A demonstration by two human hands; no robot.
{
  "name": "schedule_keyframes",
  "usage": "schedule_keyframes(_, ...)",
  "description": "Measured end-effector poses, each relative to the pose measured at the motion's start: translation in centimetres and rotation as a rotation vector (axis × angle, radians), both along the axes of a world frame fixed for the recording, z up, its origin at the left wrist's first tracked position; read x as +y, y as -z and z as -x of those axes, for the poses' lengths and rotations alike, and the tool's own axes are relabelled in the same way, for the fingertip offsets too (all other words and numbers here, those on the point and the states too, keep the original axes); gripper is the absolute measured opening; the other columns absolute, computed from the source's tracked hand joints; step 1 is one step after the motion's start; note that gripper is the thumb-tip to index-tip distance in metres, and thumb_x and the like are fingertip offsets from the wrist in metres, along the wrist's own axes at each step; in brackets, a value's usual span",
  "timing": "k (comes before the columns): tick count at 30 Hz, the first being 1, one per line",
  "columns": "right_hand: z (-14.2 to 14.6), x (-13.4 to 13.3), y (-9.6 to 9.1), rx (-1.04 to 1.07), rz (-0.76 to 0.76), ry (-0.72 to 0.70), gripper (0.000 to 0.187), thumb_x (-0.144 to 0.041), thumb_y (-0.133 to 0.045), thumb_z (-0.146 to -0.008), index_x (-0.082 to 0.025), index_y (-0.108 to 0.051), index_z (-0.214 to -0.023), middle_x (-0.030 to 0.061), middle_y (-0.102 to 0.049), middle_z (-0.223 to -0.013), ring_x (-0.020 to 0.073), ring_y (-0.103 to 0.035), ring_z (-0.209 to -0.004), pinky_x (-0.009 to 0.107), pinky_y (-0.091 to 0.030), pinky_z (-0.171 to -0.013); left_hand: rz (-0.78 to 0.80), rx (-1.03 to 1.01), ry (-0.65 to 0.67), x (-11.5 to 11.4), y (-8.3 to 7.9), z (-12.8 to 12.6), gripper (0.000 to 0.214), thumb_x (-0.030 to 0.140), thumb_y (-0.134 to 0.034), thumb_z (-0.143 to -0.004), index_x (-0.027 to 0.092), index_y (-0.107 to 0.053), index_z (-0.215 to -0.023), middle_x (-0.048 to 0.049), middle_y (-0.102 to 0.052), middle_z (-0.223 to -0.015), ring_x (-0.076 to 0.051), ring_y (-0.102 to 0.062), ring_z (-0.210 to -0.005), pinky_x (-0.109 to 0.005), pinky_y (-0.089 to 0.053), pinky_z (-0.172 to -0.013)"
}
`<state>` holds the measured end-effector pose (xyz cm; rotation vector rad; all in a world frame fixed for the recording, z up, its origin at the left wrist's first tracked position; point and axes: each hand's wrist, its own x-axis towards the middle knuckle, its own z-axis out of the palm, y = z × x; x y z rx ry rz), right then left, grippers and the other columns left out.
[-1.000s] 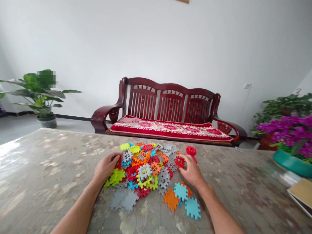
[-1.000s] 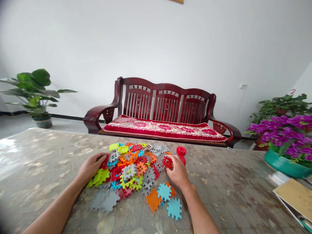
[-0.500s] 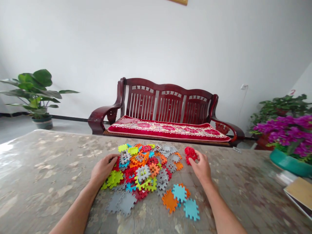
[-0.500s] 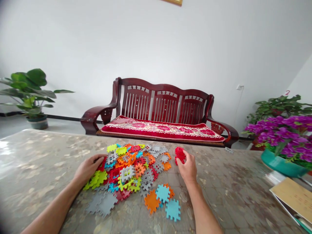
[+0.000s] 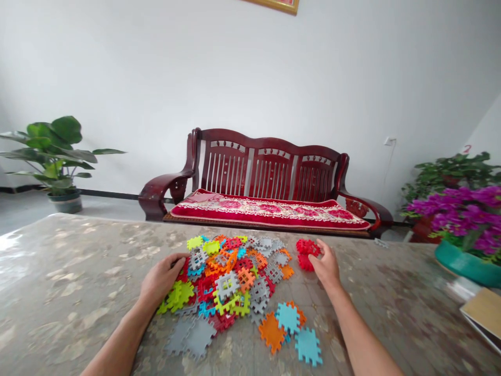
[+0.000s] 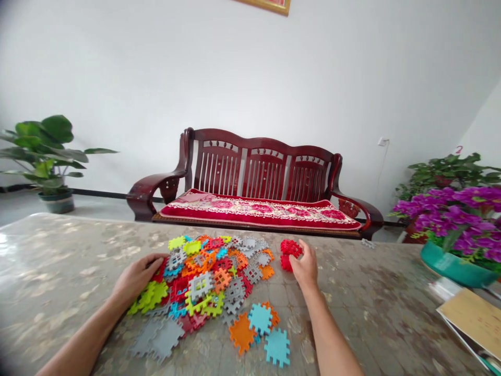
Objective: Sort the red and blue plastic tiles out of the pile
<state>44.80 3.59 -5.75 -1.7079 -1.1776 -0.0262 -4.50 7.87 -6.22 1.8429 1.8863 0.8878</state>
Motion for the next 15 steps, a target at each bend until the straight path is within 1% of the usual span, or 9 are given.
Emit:
schedule_keyframes(3, -1.1, 1.3, 0.1, 0.006, 0.038, -0.029, 0.062, -0.029, -0.058, -0.062, -0.019, -0.055, -0.124, 0.0106, -0.062, -0.114, 0.0264, -0.061, -0.104, 0.041, -0.047, -0.098, 0.002, 0.012, 0.003, 0.0, -0.1, 0.0, 0.04, 0.048, -0.045, -0.083, 0.029, -0.074, -0.104, 0.0017, -0.076, -0.102, -0.021, -0.068, -0.092, -0.023, -0.049, -0.079)
schedule_keyframes(7, -2.4, 2.7, -0.2, -0.059, 0.069, -0.1, 0.063, -0.026, -0.058, -0.062, -0.02, -0.055, -0.124, 0.0093, -0.064, -0.114, 0.0252, -0.061, -0.106, 0.04, -0.046, -0.099, -0.006, -0.001, -0.002, -0.1, -0.2, 0.0, 0.039, 0.048, -0.047, -0.082, 0.029, -0.074, -0.103, 0.0024, -0.076, -0.102, -0.021, -0.068, -0.093, -0.023, -0.049, -0.08)
schedule_keyframes(10, -2.8, 3.3, -0.7, -0.1, 0.091, -0.138, 0.064, -0.024, -0.058, -0.061, -0.023, -0.054, -0.125, 0.0065, -0.065, -0.112, 0.0243, -0.061, -0.107, 0.041, -0.046, -0.1, -0.019, -0.016, 0.0, -0.1, -0.1, 0.0, 0.038, 0.048, -0.049, -0.081, 0.029, -0.074, -0.102, 0.0034, -0.076, -0.102, -0.021, -0.068, -0.094, -0.023, -0.049, -0.08)
schedule_keyframes(15, -3.3, 3.9, -0.9, -0.105, 0.145, -0.175, 0.068, -0.021, -0.057, -0.059, -0.023, -0.054, -0.127, 0.0062, -0.065, -0.113, 0.0246, -0.06, -0.109, 0.041, -0.044, -0.101, -0.02, -0.025, 0.015, -0.1, -0.1, 0.0, 0.039, 0.049, -0.047, -0.081, 0.029, -0.074, -0.102, 0.0024, -0.076, -0.103, -0.021, -0.068, -0.095, -0.023, -0.049, -0.081)
